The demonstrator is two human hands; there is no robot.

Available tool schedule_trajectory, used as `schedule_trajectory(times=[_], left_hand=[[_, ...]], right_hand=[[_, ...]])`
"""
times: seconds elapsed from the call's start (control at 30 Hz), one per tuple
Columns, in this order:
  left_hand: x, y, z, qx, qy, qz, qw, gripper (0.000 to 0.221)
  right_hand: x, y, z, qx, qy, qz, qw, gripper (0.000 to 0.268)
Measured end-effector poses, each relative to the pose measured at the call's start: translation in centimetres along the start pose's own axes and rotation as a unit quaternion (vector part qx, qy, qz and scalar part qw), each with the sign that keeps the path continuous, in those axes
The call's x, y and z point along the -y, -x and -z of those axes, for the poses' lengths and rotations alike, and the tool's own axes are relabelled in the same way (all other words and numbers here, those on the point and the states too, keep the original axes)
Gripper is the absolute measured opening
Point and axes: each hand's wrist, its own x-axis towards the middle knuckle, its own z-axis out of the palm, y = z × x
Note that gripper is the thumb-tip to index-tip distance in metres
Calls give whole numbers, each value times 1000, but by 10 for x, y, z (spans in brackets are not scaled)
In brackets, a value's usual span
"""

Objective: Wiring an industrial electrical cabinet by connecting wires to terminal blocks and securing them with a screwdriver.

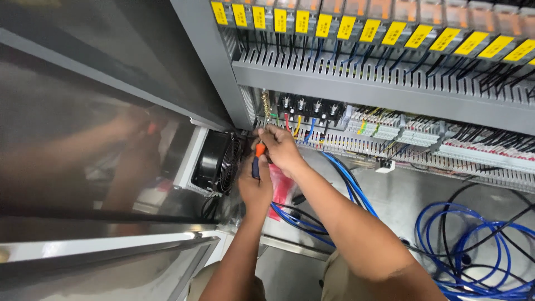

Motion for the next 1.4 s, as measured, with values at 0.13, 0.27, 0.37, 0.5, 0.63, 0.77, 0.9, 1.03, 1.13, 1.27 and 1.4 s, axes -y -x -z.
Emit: schedule_trajectory(times=[0.13, 0.27, 0.37, 0.5, 0.63, 0.77, 0.9, 1.03, 1.13, 1.27, 1.4], left_hand=[[-4, 13, 6, 59, 116, 191, 973, 27], [-6, 19, 8, 48, 225, 312, 922, 27], [15, 17, -1, 56, 272, 323, 905, 22], [17, 16, -3, 68, 287, 337, 894, 23], [13, 21, 6, 59, 202, 260, 943, 17], [8, 25, 24, 15, 46, 84, 995, 37], [25, 26, 19, -17, 3, 56, 998, 35], [27, 26, 12, 1, -78, 9, 997, 35], [47, 32, 3, 11, -211, -45, 976, 41], [82, 35, -17, 12, -304, -90, 948, 41], [79, 30, -18, 37, -290, -40, 955, 40]], right_hand=[[-8, -1, 9, 13, 104, 41, 994, 14], [-17, -6, 16, 52, 148, 83, 984, 21], [-20, -4, 17, 31, 96, 68, 993, 21], [-21, -5, 17, 22, 100, 66, 992, 21], [-25, -13, 17, 12, 54, 54, 997, 21], [-35, -23, 17, -7, -50, 16, 999, 20], [-28, -20, 13, -9, -89, 1, 996, 22], [-20, -15, 11, -1, -101, -26, 995, 23], [-19, -10, 11, 6, -86, -24, 996, 22], [-16, -2, 12, -5, -13, 5, 1000, 20], [-17, 0, 9, -17, 2, 3, 1000, 19]])
